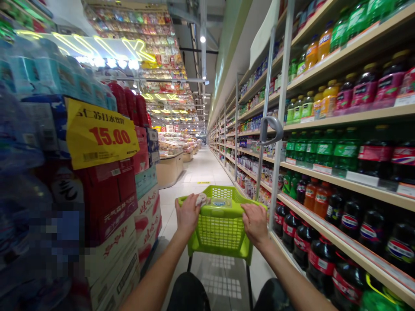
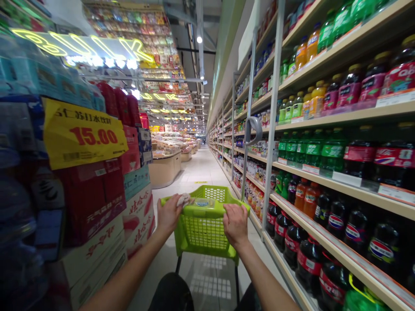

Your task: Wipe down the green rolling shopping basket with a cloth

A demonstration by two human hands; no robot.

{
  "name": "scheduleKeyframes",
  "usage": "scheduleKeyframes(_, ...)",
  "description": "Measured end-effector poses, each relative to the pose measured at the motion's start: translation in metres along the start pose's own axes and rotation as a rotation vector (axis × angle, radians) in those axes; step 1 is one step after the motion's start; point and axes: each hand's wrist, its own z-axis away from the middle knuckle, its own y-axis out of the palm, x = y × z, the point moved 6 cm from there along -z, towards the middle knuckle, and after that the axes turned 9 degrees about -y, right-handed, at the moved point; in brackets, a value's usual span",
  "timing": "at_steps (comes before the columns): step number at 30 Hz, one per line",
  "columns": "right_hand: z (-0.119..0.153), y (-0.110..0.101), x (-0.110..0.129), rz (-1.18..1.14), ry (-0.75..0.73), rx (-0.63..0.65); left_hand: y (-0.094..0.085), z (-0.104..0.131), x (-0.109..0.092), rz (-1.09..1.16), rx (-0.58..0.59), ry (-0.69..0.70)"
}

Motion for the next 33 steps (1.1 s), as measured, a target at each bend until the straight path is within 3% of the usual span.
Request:
scheduleKeyframes(3, 0.001, -0.001, -0.002, 0.003, -0.002, -0.003, 0.007, 0.009, -0.023, 0.035, 0.024, 0.14)
scheduleKeyframes(5, 0.001, -0.002, -0.004, 0.011, -0.02, 0.009, 0.006, 0.007, -0.02, 0.027, 0.043, 0.192)
scheduleKeyframes(7, 0.002, -0.002, -0.006, 0.017, -0.037, 0.021, 0.0, -0.002, 0.004, -0.008, 0.037, 0.127)
scheduleKeyframes(9, 0.002, -0.002, -0.006, 0.015, -0.039, 0.018, -0.01, -0.012, 0.039, -0.048, -0.025, -0.054)
scheduleKeyframes(11, 0.002, -0.002, -0.007, 0.011, -0.023, 0.003, -0.015, -0.016, 0.054, -0.061, -0.05, -0.127)
scheduleKeyframes(13, 0.002, -0.002, -0.007, 0.008, -0.007, -0.008, -0.01, -0.012, 0.044, -0.04, -0.024, -0.072)
scheduleKeyframes(17, 0.002, -0.004, -0.007, 0.002, -0.029, 0.008, 0.002, 0.002, 0.003, 0.035, 0.04, 0.121)
scheduleKeyframes(19, 0.002, -0.006, -0.008, -0.002, -0.046, 0.018, 0.001, 0.001, 0.006, 0.034, 0.036, 0.128)
scheduleKeyframes(22, 0.003, -0.007, -0.009, -0.003, -0.04, 0.013, -0.009, -0.008, 0.038, -0.012, -0.043, -0.031)
scheduleKeyframes(24, 0.003, -0.006, -0.009, 0.002, -0.021, 0.0, -0.013, -0.009, 0.049, -0.027, -0.083, -0.115)
scheduleKeyframes(26, 0.003, -0.005, -0.008, 0.007, -0.012, -0.008, -0.009, -0.004, 0.037, -0.006, -0.063, -0.072)
scheduleKeyframes(30, 0.003, -0.006, -0.007, 0.016, -0.031, -0.006, 0.006, 0.008, -0.006, 0.075, -0.001, 0.117)
scheduleKeyframes(33, 0.002, -0.008, -0.007, 0.021, -0.048, -0.001, 0.005, 0.005, 0.002, 0.069, -0.028, 0.102)
